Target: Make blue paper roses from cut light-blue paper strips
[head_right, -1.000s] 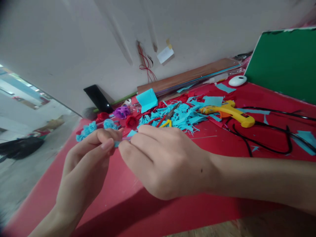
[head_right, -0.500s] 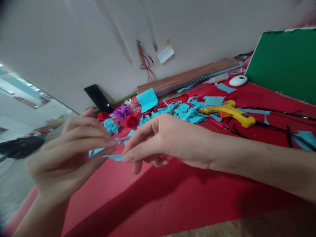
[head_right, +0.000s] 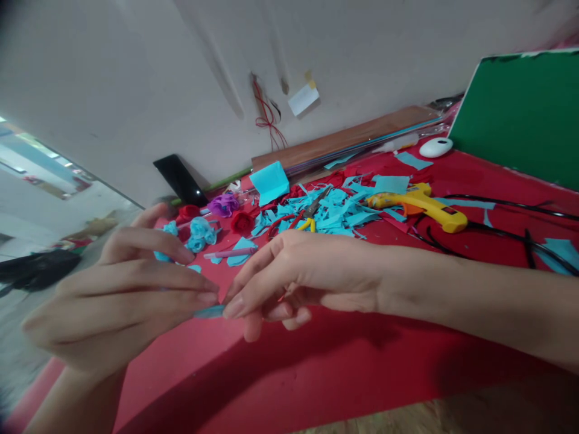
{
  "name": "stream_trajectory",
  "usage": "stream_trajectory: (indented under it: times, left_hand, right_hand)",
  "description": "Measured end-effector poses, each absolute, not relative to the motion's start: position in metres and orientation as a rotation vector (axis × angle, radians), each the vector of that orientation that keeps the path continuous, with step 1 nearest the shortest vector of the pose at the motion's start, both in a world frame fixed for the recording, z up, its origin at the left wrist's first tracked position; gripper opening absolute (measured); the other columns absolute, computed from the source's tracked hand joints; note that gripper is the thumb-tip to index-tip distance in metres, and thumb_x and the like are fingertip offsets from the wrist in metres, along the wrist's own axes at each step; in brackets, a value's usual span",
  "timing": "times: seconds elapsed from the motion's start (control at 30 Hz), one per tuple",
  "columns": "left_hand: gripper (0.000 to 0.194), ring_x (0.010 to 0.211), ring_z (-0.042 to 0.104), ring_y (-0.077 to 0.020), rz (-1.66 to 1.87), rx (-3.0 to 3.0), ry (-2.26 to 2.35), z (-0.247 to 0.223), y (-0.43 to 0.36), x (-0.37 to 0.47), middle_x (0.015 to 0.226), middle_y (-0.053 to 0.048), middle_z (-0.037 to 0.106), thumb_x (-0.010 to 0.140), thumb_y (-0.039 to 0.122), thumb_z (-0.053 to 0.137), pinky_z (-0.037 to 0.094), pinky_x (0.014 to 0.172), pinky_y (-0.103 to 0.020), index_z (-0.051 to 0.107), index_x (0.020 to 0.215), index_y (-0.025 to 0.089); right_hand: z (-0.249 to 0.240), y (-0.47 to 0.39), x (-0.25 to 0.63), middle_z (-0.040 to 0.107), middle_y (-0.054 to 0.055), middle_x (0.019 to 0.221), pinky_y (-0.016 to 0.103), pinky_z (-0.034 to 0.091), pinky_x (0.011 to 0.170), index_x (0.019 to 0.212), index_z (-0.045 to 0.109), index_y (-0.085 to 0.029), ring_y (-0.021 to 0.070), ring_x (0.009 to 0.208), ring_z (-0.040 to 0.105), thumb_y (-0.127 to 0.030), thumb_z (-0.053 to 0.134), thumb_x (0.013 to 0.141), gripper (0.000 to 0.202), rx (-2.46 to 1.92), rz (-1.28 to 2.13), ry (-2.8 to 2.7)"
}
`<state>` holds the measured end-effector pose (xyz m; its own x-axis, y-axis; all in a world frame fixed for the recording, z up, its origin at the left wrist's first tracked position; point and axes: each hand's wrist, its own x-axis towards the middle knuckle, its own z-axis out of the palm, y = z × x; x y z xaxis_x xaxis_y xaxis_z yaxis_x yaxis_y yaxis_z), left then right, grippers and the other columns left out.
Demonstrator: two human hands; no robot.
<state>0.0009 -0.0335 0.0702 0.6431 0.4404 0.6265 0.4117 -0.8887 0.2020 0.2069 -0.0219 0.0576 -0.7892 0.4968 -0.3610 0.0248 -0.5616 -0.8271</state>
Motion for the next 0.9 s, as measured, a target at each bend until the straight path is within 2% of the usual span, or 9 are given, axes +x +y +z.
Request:
stream_trajectory:
  times: [0.33, 0.5, 0.6, 0.73, 0.9]
  left_hand:
    - [0.012, 0.066, 0.056, -0.0181, 1.103, 2.802, 0.749, 0.073, -0.034, 0.003, 0.059, 0.006, 0.070, 0.076, 0.029, 0.062, 0.032, 0.097, -0.045, 0.070, 0.070, 0.035]
    - [0.010, 0.066, 0.057, -0.0198, 1.109, 2.696, 0.767, 0.071, -0.033, 0.004, 0.059, 0.004, 0.070, 0.074, 0.033, 0.064, 0.034, 0.095, -0.047, 0.071, 0.078, 0.038]
    - [0.017, 0.066, 0.057, -0.0194, 1.143, 2.564, 0.777, 0.067, -0.034, 0.004, 0.062, 0.005, 0.070, 0.070, 0.032, 0.068, 0.033, 0.096, -0.047, 0.069, 0.085, 0.040]
    - [0.015, 0.062, 0.057, -0.0168, 1.195, 2.360, 0.835, 0.063, -0.037, 0.008, 0.062, 0.006, 0.069, 0.069, 0.027, 0.069, 0.031, 0.098, -0.046, 0.070, 0.080, 0.038]
    - [0.014, 0.060, 0.053, -0.0150, 1.275, 2.170, 0.942, 0.060, -0.043, 0.016, 0.064, 0.005, 0.067, 0.069, 0.022, 0.070, 0.041, 0.082, -0.040, 0.070, 0.075, 0.034]
  right_hand:
    - [0.054, -0.017, 0.207, 0.059, -0.002, 0.050, 0.007, 0.031, 0.035, 0.072, 0.062, -0.011, -0.0009, 0.036, 0.037, -0.014, 0.063, 0.071, 0.003, -0.747, 2.524, -1.260]
    - [0.054, -0.016, 0.207, 0.060, -0.003, 0.051, 0.006, 0.034, 0.035, 0.072, 0.062, -0.011, -0.0012, 0.035, 0.039, -0.013, 0.062, 0.072, 0.002, -0.719, 2.520, -1.265]
    - [0.055, -0.017, 0.208, 0.061, -0.004, 0.052, 0.006, 0.037, 0.037, 0.073, 0.062, -0.013, -0.0011, 0.035, 0.042, -0.014, 0.063, 0.072, 0.002, -0.692, 2.474, -1.297]
    - [0.057, -0.019, 0.209, 0.061, -0.006, 0.053, 0.007, 0.040, 0.039, 0.071, 0.063, -0.014, -0.0015, 0.035, 0.043, -0.016, 0.063, 0.074, 0.003, -0.676, 2.336, -1.366]
    - [0.062, -0.022, 0.210, 0.060, -0.006, 0.054, 0.008, 0.042, 0.040, 0.072, 0.064, -0.015, -0.0009, 0.036, 0.045, -0.019, 0.064, 0.074, 0.004, -0.702, 2.137, -1.477]
